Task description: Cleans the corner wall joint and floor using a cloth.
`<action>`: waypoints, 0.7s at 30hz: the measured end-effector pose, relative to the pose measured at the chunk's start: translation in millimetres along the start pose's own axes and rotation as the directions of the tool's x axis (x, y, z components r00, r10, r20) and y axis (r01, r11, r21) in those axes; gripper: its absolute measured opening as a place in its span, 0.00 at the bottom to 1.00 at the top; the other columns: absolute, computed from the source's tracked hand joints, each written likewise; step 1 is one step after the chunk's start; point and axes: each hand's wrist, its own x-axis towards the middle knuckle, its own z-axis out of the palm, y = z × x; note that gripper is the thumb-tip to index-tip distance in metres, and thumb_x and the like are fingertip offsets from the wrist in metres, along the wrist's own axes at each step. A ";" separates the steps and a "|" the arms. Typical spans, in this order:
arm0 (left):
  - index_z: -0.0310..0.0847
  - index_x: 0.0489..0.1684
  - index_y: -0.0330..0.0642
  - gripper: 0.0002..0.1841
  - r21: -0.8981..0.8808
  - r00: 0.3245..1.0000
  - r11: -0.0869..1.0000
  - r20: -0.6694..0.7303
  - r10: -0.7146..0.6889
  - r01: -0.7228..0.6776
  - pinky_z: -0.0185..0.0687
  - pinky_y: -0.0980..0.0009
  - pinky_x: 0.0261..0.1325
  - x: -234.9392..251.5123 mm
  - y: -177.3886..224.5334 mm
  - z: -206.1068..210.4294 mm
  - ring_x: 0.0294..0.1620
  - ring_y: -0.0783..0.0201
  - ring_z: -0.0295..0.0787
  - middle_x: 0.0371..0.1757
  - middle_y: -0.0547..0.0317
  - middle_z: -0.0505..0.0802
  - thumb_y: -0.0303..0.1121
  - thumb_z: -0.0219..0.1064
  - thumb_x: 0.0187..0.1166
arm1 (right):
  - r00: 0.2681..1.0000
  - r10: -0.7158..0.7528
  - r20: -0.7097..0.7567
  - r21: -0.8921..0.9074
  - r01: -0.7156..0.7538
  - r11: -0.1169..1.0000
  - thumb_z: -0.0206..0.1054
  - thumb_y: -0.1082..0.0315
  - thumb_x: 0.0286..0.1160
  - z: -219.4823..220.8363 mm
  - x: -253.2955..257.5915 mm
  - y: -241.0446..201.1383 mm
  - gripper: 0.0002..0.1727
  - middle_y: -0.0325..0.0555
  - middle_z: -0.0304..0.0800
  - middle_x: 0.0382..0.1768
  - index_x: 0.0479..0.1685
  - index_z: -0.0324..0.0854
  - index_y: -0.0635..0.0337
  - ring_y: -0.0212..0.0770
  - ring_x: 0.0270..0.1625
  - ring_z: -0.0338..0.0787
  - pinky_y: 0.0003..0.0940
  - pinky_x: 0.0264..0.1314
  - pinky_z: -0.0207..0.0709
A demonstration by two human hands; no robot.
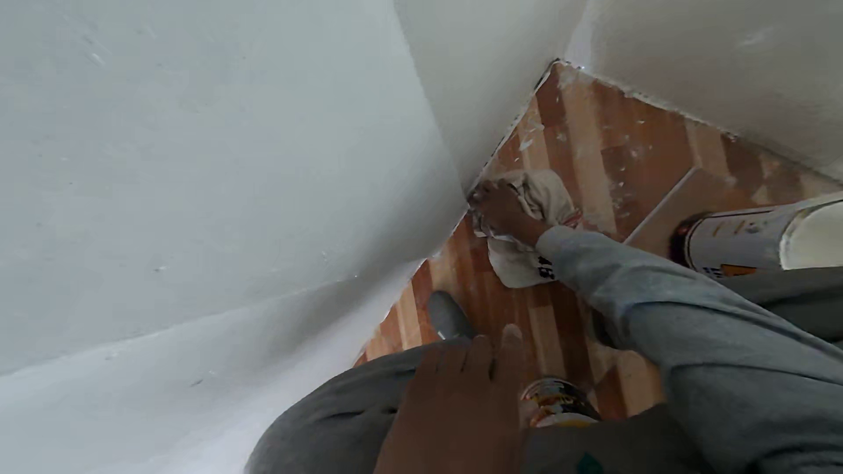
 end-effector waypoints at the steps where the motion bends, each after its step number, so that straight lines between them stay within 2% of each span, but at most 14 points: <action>1: 0.78 0.78 0.43 0.29 0.016 1.000 1.000 -0.020 0.009 -0.009 0.86 0.52 0.56 1.1 0.2 0.7 0.57 0.47 0.93 0.61 0.49 0.93 0.52 0.60 0.85 | 1.000 -0.012 0.001 -0.015 0.012 1.000 0.78 0.64 0.65 -2.0 3.0 1.7 0.27 0.56 0.79 0.78 0.70 0.86 0.43 0.66 0.83 0.71 0.75 0.75 0.66; 2: 0.79 0.77 0.43 0.29 0.035 0.999 0.999 -0.047 0.024 -0.023 0.87 0.53 0.54 1.6 0.6 1.5 0.55 0.49 0.93 0.60 0.50 0.94 0.53 0.59 0.85 | 1.000 0.024 0.006 -0.007 -0.024 1.000 0.79 0.64 0.65 -4.3 6.2 -0.7 0.27 0.57 0.79 0.78 0.68 0.87 0.41 0.67 0.83 0.71 0.75 0.75 0.66; 4: 0.80 0.77 0.43 0.29 0.037 0.997 0.999 -0.066 0.040 -0.037 0.87 0.54 0.53 2.3 3.8 0.9 0.54 0.49 0.93 0.58 0.51 0.94 0.52 0.59 0.85 | 0.996 0.090 0.024 0.011 -0.090 0.996 0.81 0.58 0.58 -3.8 9.8 -13.1 0.32 0.57 0.77 0.78 0.70 0.86 0.45 0.67 0.83 0.69 0.76 0.77 0.62; 5: 0.80 0.77 0.43 0.29 0.031 0.997 0.998 -0.062 0.049 -0.047 0.86 0.54 0.52 3.0 5.5 1.1 0.54 0.49 0.93 0.58 0.51 0.94 0.52 0.59 0.85 | 0.996 0.086 0.029 0.019 -0.086 0.996 0.81 0.59 0.60 -2.5 6.9 -17.1 0.32 0.58 0.77 0.78 0.72 0.84 0.47 0.67 0.83 0.69 0.76 0.77 0.62; 7: 0.80 0.76 0.43 0.28 0.022 0.997 0.998 -0.042 0.058 -0.057 0.87 0.54 0.52 5.7 7.4 2.2 0.54 0.49 0.93 0.58 0.51 0.94 0.52 0.59 0.85 | 1.000 0.010 0.019 0.004 -0.010 1.000 0.76 0.64 0.69 -2.9 -3.4 -8.2 0.26 0.56 0.79 0.77 0.71 0.85 0.47 0.65 0.82 0.72 0.73 0.76 0.65; 9: 0.80 0.76 0.42 0.29 0.031 0.999 0.999 -0.032 0.037 -0.036 0.88 0.53 0.51 5.7 5.0 3.1 0.54 0.48 0.94 0.57 0.51 0.94 0.53 0.60 0.84 | 0.998 -0.057 0.017 -0.005 0.058 0.998 0.75 0.68 0.69 -7.0 -13.4 0.5 0.26 0.56 0.76 0.80 0.71 0.86 0.45 0.66 0.82 0.72 0.73 0.77 0.65; 11: 0.79 0.76 0.43 0.29 0.035 1.000 0.999 -0.019 0.000 0.001 0.88 0.51 0.51 5.8 2.5 1.4 0.54 0.47 0.93 0.58 0.50 0.94 0.53 0.62 0.83 | 0.999 -0.045 -0.006 0.023 0.046 0.999 0.77 0.67 0.68 -5.6 -13.8 -1.1 0.28 0.57 0.75 0.81 0.72 0.84 0.47 0.68 0.83 0.70 0.77 0.78 0.62; 13: 0.79 0.77 0.43 0.30 0.045 1.000 0.999 -0.023 -0.015 0.016 0.88 0.50 0.50 7.8 4.3 4.3 0.53 0.46 0.93 0.57 0.49 0.94 0.52 0.64 0.82 | 1.000 0.003 0.025 0.037 -0.004 0.999 0.78 0.63 0.68 -4.2 -10.3 -6.1 0.33 0.59 0.72 0.84 0.78 0.80 0.46 0.69 0.87 0.65 0.77 0.81 0.57; 14: 0.79 0.77 0.43 0.30 0.056 0.999 0.998 -0.036 -0.004 0.006 0.88 0.50 0.49 9.1 5.9 6.8 0.52 0.46 0.93 0.56 0.49 0.94 0.53 0.64 0.82 | 1.000 0.016 0.023 0.048 -0.017 0.999 0.79 0.63 0.66 -4.9 -9.3 -8.1 0.34 0.60 0.73 0.83 0.78 0.80 0.45 0.69 0.87 0.66 0.77 0.81 0.57; 17: 0.80 0.76 0.43 0.29 0.040 0.997 0.998 -0.060 0.052 -0.050 0.88 0.51 0.49 10.4 10.1 9.7 0.52 0.48 0.94 0.56 0.51 0.95 0.53 0.62 0.83 | 0.998 0.049 -0.034 0.062 -0.047 0.997 0.77 0.67 0.68 -2.3 -6.8 -12.6 0.29 0.60 0.76 0.79 0.74 0.83 0.46 0.67 0.84 0.69 0.76 0.80 0.60; 19: 0.79 0.77 0.43 0.29 0.014 0.998 0.999 -0.041 0.053 -0.053 0.88 0.50 0.51 9.8 11.7 7.2 0.54 0.48 0.94 0.57 0.51 0.94 0.52 0.62 0.84 | 0.994 0.098 -0.056 0.076 -0.093 0.993 0.77 0.66 0.68 6.9 -14.3 -23.6 0.32 0.64 0.74 0.81 0.77 0.80 0.54 0.70 0.85 0.68 0.78 0.82 0.57; 21: 0.79 0.76 0.42 0.30 0.023 0.999 0.999 -0.040 0.033 -0.032 0.88 0.48 0.51 7.8 10.0 5.2 0.54 0.46 0.94 0.57 0.49 0.94 0.53 0.63 0.84 | 0.985 0.129 -0.112 0.066 -0.123 0.990 0.80 0.69 0.65 23.2 -25.8 -43.8 0.32 0.67 0.75 0.79 0.74 0.81 0.64 0.73 0.82 0.71 0.79 0.78 0.62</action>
